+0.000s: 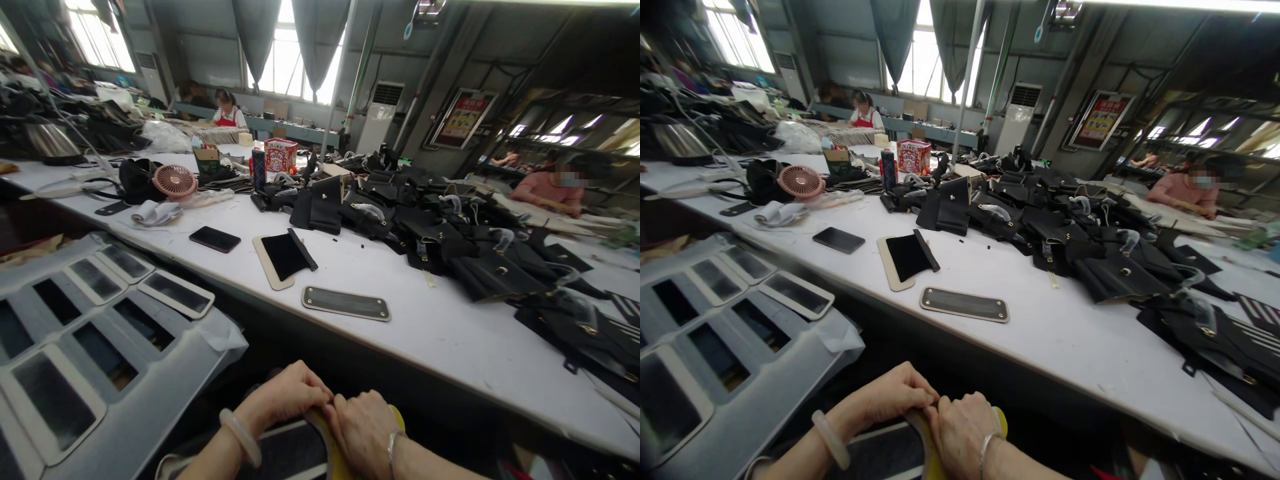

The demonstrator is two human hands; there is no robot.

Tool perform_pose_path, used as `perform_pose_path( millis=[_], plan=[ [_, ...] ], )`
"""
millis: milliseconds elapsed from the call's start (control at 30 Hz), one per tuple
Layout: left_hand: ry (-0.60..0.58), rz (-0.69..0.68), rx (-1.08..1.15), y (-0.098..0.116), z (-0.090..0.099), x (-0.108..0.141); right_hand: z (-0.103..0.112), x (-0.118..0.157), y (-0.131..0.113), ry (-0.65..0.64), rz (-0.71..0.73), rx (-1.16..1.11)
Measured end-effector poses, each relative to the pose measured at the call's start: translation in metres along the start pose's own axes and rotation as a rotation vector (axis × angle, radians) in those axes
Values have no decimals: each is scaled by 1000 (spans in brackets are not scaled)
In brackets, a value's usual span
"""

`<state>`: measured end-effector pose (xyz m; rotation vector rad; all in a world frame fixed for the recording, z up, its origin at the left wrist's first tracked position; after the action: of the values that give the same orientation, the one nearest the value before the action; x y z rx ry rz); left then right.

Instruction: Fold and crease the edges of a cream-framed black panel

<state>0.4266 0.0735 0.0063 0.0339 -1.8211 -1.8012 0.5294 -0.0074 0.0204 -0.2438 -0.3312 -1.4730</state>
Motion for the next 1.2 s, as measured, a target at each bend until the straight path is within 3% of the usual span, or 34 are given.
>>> perform_pose_path(
  millis=[467, 633, 733, 867, 933, 1100, 1200],
  plan=[
    [16, 71, -160, -4, 6, 0, -4, 4, 2, 19, -20, -68],
    [27, 83, -161, -4, 5, 2, -31, 18, 15, -22, -23, -143],
    [23, 83, -143, -5, 3, 3, -45, 34, 31, 6, -55, -520],
    [17, 90, -147, -6, 3, 3, -38, 48, 42, -24, -30, -1566],
    [18, 97, -157, -7, 3, 3, -23, 49, 44, 14, -56, -1896],
    [27, 83, -163, -8, 2, 4, 16, 38, 47, 433, -312, -1892],
    [23, 69, -170, -6, 0, 5, 29, 25, 35, 573, -173, -2076]
  ],
)
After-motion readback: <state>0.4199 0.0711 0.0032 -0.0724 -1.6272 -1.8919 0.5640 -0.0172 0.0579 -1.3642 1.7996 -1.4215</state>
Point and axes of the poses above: each hand's wrist, its own x-axis away from the middle knuckle, its own z-axis out of the back of the hand, y = z × x, the point moved 4 cm from there along -x, towards the middle knuckle, and after that the axes turned 3 degrees about -z, right-handed, at the moved point
